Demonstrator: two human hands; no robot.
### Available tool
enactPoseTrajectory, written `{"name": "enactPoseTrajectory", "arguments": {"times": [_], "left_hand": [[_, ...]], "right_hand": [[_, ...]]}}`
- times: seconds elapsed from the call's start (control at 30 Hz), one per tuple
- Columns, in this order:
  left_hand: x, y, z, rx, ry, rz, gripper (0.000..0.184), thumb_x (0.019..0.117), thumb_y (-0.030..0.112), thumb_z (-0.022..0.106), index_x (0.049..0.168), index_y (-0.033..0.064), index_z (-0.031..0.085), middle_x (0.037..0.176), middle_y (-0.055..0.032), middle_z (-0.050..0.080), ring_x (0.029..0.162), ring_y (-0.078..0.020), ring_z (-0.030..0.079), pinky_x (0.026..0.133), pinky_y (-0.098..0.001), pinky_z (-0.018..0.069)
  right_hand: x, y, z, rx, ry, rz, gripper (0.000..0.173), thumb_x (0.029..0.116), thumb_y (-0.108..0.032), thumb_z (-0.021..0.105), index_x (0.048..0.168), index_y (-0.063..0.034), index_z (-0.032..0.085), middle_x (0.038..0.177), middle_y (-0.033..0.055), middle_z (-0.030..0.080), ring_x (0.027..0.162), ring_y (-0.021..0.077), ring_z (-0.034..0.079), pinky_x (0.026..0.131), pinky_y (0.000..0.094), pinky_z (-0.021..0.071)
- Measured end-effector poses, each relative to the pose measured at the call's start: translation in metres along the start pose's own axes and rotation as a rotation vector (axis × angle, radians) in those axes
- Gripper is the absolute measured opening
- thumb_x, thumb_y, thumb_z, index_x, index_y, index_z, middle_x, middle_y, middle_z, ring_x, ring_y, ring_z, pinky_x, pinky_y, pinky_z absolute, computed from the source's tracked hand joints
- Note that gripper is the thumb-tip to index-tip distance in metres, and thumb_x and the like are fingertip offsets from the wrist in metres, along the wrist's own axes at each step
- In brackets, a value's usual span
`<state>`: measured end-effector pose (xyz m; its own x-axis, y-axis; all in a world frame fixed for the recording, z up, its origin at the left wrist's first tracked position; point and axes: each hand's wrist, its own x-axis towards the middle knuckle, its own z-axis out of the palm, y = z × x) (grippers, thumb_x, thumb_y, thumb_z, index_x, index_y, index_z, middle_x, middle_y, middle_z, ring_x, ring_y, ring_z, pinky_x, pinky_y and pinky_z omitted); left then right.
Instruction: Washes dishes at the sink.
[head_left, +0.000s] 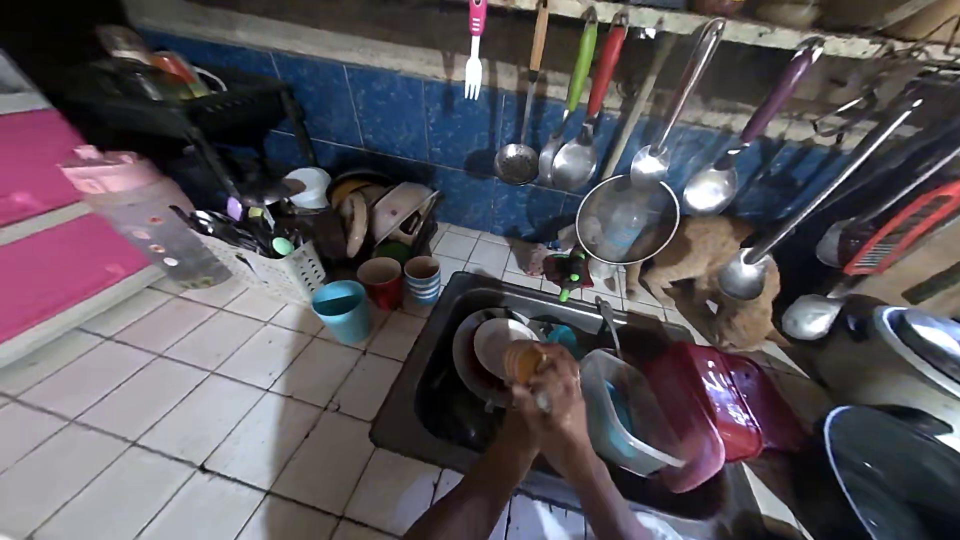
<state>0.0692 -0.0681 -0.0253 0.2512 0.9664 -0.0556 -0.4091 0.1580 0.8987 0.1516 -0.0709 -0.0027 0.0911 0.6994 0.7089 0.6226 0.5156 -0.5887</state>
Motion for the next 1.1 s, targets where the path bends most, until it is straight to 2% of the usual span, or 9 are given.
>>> {"name": "enactPoseTrajectory", "arguments": {"times": [0.07, 0.17, 0.27, 0.37, 0.5, 0.63, 0.83, 1.0, 1.1], "left_hand": [[0.006, -0.009, -0.007, -0.169, 0.000, -0.070, 0.031, 0.1084, 0.016, 0.039, 0.129, -0.0065, 0.047, 0.102, -0.0063, 0.063, 0.089, -0.0043, 0.063, 0.082, -0.0224, 0.0545], [0.022, 0.013, -0.009, -0.292, 0.171, -0.268, 0.021, 0.1016, -0.004, 0.045, 0.119, 0.0078, 0.047, 0.086, -0.0017, 0.060, 0.066, -0.0060, 0.059, 0.056, -0.0209, 0.0507], [0.027, 0.032, -0.045, -0.055, 0.143, -0.177, 0.040, 0.1026, -0.002, 0.047, 0.142, 0.0025, 0.040, 0.108, -0.0100, 0.061, 0.087, -0.0141, 0.064, 0.072, -0.0313, 0.0572], [0.047, 0.055, -0.093, 0.354, 0.239, -0.002, 0.041, 0.1074, 0.006, 0.039, 0.147, -0.0032, 0.036, 0.108, -0.0167, 0.063, 0.082, -0.0182, 0.068, 0.069, -0.0356, 0.0607], [0.061, 0.101, -0.138, 1.078, 0.343, 0.098, 0.052, 0.1007, 0.001, 0.053, 0.149, -0.0106, 0.039, 0.146, -0.0343, 0.047, 0.133, -0.0418, 0.052, 0.112, -0.0490, 0.0418], [0.082, 0.109, -0.170, 1.341, 0.394, 0.106, 0.052, 0.1020, 0.006, 0.054, 0.151, -0.0019, 0.039, 0.151, -0.0351, 0.039, 0.127, -0.0489, 0.055, 0.106, -0.0551, 0.0479], [0.100, 0.099, -0.190, 1.508, 0.449, 0.111, 0.049, 0.1037, 0.003, 0.048, 0.151, -0.0054, 0.038, 0.153, -0.0368, 0.034, 0.110, -0.0511, 0.064, 0.094, -0.0566, 0.0542], [0.080, 0.113, -0.174, 1.584, 0.436, 0.026, 0.063, 0.0994, 0.007, 0.059, 0.155, -0.0041, 0.032, 0.165, -0.0290, 0.018, 0.140, -0.0514, 0.042, 0.105, -0.0620, 0.0452], [0.045, 0.096, -0.155, 1.650, 0.201, 0.170, 0.046, 0.1009, 0.004, 0.055, 0.146, -0.0060, 0.049, 0.150, -0.0342, 0.043, 0.139, -0.0525, 0.041, 0.114, -0.0623, 0.0355]], "right_hand": [[-0.005, 0.000, 0.009, -0.128, 0.048, -0.069, 0.029, 0.0925, -0.022, 0.067, 0.091, 0.0067, 0.067, 0.124, 0.0298, 0.066, 0.124, 0.0496, 0.057, 0.106, 0.0562, 0.0476], [0.005, 0.006, -0.001, -0.178, 0.147, 0.111, 0.030, 0.0949, -0.016, 0.060, 0.099, 0.0126, 0.066, 0.104, 0.0255, 0.067, 0.095, 0.0302, 0.068, 0.087, 0.0385, 0.0566], [0.003, 0.021, -0.013, -0.223, 0.064, 0.071, 0.029, 0.0948, -0.018, 0.063, 0.096, 0.0102, 0.068, 0.089, 0.0219, 0.068, 0.079, 0.0273, 0.069, 0.074, 0.0375, 0.0587], [-0.012, 0.019, -0.029, -0.131, -0.005, 0.200, 0.029, 0.0934, -0.021, 0.066, 0.098, 0.0074, 0.070, 0.087, 0.0148, 0.071, 0.074, 0.0162, 0.069, 0.070, 0.0307, 0.0581], [-0.025, 0.007, -0.066, 0.117, 0.091, 0.571, 0.023, 0.0972, -0.019, 0.061, 0.105, 0.0021, 0.065, 0.083, -0.0037, 0.065, 0.065, -0.0046, 0.059, 0.062, 0.0160, 0.0526], [-0.029, 0.007, -0.086, 0.404, 0.300, 0.790, 0.015, 0.1013, -0.018, 0.053, 0.104, -0.0057, 0.061, 0.077, -0.0053, 0.067, 0.062, 0.0039, 0.066, 0.059, 0.0229, 0.0597], [-0.036, 0.004, -0.087, 0.692, 0.115, 0.972, 0.056, 0.0839, 0.002, 0.050, 0.138, -0.0059, 0.038, 0.110, 0.0048, 0.064, 0.093, 0.0122, 0.068, 0.078, 0.0316, 0.0602], [-0.048, 0.008, -0.042, 0.434, -0.247, 1.075, 0.053, 0.0933, -0.003, 0.066, 0.141, 0.0043, 0.044, 0.116, 0.0160, 0.064, 0.097, 0.0176, 0.068, 0.084, 0.0345, 0.0591], [-0.041, 0.025, -0.005, 0.147, -0.611, 0.992, 0.057, 0.0945, -0.016, 0.073, 0.142, 0.0037, 0.049, 0.127, 0.0237, 0.064, 0.114, 0.0303, 0.066, 0.100, 0.0464, 0.0537]]}}
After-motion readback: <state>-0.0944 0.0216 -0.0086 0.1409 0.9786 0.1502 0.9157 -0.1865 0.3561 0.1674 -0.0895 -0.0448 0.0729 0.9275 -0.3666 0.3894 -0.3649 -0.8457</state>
